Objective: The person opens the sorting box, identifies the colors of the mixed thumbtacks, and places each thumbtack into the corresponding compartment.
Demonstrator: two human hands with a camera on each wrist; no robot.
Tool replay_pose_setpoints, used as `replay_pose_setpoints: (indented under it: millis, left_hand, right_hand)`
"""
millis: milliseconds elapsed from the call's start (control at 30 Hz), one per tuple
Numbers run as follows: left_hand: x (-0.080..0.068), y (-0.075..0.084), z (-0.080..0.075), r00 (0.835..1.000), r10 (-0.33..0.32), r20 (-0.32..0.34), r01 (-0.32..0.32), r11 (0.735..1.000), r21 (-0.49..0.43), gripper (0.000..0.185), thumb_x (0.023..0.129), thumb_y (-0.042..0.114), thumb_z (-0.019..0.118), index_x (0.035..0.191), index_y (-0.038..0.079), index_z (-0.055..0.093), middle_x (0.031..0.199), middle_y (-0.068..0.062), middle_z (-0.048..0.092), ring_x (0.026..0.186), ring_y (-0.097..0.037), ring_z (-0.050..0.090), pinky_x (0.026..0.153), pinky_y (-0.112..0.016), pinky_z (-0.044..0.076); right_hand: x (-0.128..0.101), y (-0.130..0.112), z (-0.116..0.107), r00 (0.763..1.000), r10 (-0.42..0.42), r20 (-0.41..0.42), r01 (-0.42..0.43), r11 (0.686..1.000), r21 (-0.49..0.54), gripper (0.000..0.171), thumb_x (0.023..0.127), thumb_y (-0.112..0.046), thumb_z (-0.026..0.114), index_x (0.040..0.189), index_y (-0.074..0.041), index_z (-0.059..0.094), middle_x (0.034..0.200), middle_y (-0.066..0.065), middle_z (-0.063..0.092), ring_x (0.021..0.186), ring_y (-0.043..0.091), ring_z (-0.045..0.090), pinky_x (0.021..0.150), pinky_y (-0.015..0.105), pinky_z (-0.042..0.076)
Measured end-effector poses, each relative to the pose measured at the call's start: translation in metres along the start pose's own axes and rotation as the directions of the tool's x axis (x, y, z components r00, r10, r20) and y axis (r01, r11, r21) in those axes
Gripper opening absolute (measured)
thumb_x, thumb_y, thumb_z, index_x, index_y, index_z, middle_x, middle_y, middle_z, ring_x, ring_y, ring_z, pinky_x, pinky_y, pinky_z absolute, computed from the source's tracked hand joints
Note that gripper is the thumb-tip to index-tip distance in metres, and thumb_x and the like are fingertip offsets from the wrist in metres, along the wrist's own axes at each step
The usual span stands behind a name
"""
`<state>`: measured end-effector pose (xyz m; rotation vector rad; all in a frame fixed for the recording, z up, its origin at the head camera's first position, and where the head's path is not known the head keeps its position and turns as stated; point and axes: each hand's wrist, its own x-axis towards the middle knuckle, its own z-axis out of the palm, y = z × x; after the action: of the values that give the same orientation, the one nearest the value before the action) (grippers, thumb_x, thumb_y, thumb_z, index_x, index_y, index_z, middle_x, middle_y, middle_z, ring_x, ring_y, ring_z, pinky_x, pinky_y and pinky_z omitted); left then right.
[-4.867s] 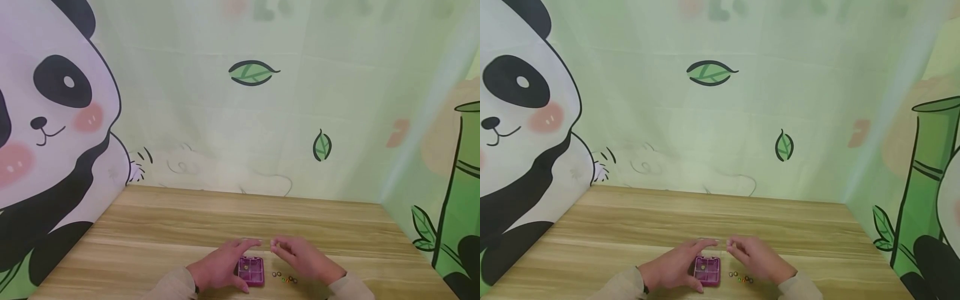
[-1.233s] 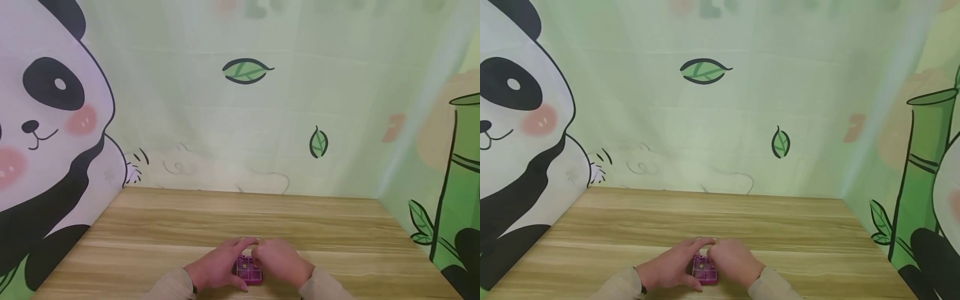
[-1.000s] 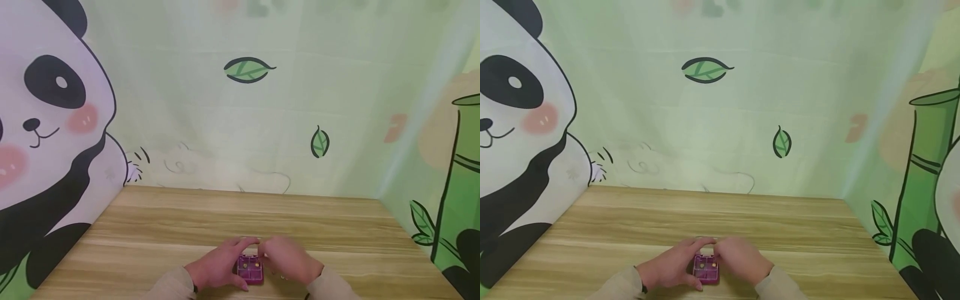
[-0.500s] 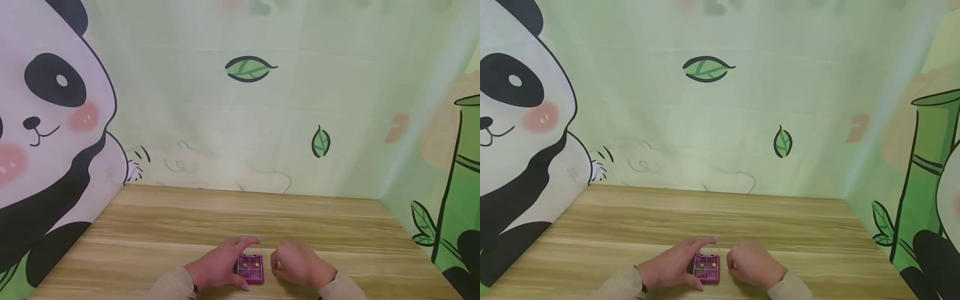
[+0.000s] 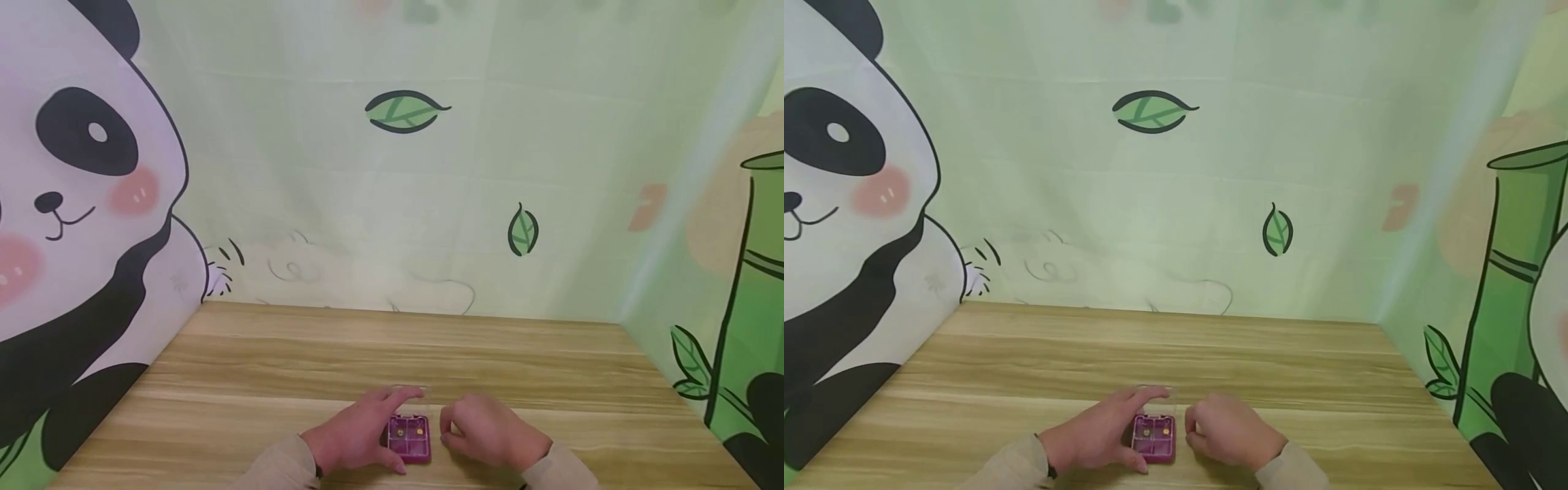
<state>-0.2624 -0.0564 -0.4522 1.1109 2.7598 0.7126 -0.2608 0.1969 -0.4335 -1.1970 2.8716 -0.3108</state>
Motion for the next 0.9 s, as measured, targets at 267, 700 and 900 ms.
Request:
replay_pose_setpoints:
  millis: [267, 700, 900]
  left_hand:
    - [-0.001, 0.0, -0.001, 0.999, -0.029, 0.026, 0.03, 0.999, -0.021, 0.107, 0.07, 0.049, 0.09, 0.157, 0.038, 0.028, 0.152, -0.011, 0.05, 0.136, -0.032, 0.052, 0.109, -0.052, 0.05]
    - [-0.002, 0.001, -0.001, 1.0, -0.017, 0.007, 0.017, 1.0, -0.006, 0.106, 0.07, 0.049, 0.09, 0.157, 0.035, 0.03, 0.151, -0.011, 0.051, 0.136, -0.032, 0.053, 0.111, -0.052, 0.048]
    - [-0.002, 0.001, -0.002, 1.0, -0.022, 0.012, 0.022, 1.0, -0.015, 0.105, 0.071, 0.048, 0.09, 0.157, 0.038, 0.029, 0.152, -0.011, 0.051, 0.137, -0.032, 0.052, 0.111, -0.052, 0.048]
  right_hand:
    - [-0.001, 0.002, -0.006, 0.999, 0.05, 0.012, -0.051, 0.926, 0.374, 0.016, 0.103, -0.025, 0.061, 0.094, -0.016, 0.071, 0.056, -0.018, 0.044, 0.049, -0.006, 0.04, 0.049, 0.014, 0.033]
    - [-0.003, -0.001, -0.015, 0.992, -0.025, -0.12, 0.111, 0.609, 0.786, 0.017, 0.107, -0.016, 0.052, 0.104, -0.006, 0.066, 0.06, 0.002, 0.038, 0.055, -0.003, 0.037, 0.049, 0.014, 0.035]
    - [0.001, -0.005, -0.016, 0.974, -0.146, -0.175, 0.214, 0.319, 0.923, 0.017, 0.108, -0.004, 0.042, 0.108, 0.001, 0.059, 0.061, 0.01, 0.031, 0.052, 0.006, 0.031, 0.046, 0.018, 0.028]
